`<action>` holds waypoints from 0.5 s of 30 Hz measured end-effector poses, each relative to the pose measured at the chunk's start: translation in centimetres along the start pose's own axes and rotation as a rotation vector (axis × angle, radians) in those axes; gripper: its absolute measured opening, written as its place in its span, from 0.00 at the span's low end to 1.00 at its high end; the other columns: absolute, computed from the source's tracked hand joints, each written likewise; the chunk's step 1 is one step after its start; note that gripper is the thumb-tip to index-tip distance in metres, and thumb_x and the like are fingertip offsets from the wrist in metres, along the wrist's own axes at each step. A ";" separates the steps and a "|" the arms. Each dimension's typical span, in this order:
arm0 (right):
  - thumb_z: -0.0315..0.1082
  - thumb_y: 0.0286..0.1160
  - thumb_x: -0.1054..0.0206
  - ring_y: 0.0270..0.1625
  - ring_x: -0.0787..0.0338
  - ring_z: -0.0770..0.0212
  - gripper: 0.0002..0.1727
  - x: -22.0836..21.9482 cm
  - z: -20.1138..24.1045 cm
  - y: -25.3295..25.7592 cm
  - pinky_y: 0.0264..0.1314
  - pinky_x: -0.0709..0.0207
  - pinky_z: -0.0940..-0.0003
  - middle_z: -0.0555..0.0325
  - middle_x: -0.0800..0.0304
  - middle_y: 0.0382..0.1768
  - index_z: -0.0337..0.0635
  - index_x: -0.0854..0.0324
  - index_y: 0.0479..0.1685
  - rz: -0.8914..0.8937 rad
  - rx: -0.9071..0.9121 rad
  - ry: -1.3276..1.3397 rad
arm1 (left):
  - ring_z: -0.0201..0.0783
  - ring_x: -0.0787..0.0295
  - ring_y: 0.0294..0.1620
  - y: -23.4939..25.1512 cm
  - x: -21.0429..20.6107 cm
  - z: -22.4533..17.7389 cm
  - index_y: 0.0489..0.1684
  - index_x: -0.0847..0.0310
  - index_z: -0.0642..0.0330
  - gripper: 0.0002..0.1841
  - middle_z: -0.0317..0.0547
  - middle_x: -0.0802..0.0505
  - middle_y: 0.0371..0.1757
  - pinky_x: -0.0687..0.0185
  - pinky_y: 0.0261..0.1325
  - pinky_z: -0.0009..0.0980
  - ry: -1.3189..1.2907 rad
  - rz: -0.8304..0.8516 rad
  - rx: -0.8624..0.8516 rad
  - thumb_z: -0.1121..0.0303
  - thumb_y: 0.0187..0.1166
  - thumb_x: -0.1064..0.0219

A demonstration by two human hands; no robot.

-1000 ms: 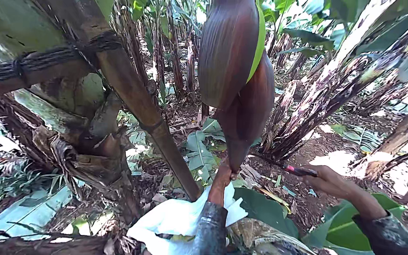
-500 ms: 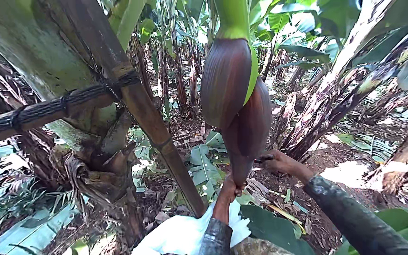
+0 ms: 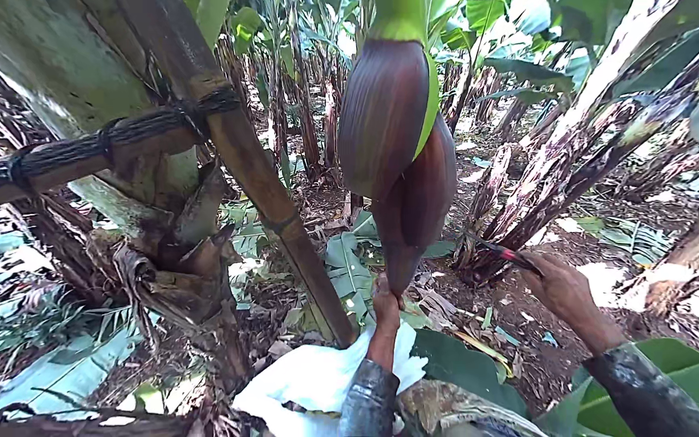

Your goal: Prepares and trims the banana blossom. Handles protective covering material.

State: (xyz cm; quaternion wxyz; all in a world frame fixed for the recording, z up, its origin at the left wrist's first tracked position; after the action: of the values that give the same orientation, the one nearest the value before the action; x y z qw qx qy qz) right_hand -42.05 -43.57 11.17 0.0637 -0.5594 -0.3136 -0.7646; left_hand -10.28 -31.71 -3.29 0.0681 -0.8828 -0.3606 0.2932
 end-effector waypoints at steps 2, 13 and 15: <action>0.38 0.79 0.35 0.52 0.09 0.29 0.19 0.4 -1.7 -3.2 0.50 0.20 0.26 0.35 0.09 0.53 0.43 0.13 0.66 0.041 -0.100 0.010 | 0.37 0.25 0.11 -0.8 0.5 -0.2 0.66 0.29 0.65 0.21 0.50 0.16 0.28 0.21 0.14 0.34 0.016 -0.118 -0.098 0.55 0.96 0.54; 0.39 0.70 0.30 0.34 0.09 0.46 0.17 -1.2 -1.2 -14.3 0.41 0.19 0.35 0.45 0.07 0.35 0.41 0.09 0.55 0.224 -0.322 0.329 | 0.41 0.10 0.59 -11.1 3.8 -0.9 0.70 0.20 0.70 0.21 0.59 0.13 0.65 0.11 0.62 0.38 0.684 0.029 -0.582 0.73 0.82 0.48; 0.41 0.69 0.30 0.33 0.09 0.53 0.19 -0.8 -1.2 -15.0 0.40 0.17 0.41 0.50 0.06 0.36 0.43 0.09 0.56 0.259 -0.307 0.391 | 0.42 0.10 0.59 -12.7 4.2 -1.4 0.81 0.32 0.72 0.33 0.64 0.20 0.73 0.09 0.59 0.36 0.822 0.113 -0.504 0.66 0.75 0.37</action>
State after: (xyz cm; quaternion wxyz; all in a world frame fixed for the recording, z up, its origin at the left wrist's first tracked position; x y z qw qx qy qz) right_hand -49.42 -32.51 4.16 0.1348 -0.4398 -0.1017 -0.8821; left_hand -14.66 -19.46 0.13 -0.0271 -0.9328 -0.3150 -0.1729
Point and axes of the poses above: each hand's wrist, its own y-axis towards the middle knuckle, its own x-axis out of the back of the hand, z = x × y, the point moved 4 cm from there along y, towards the middle knuckle
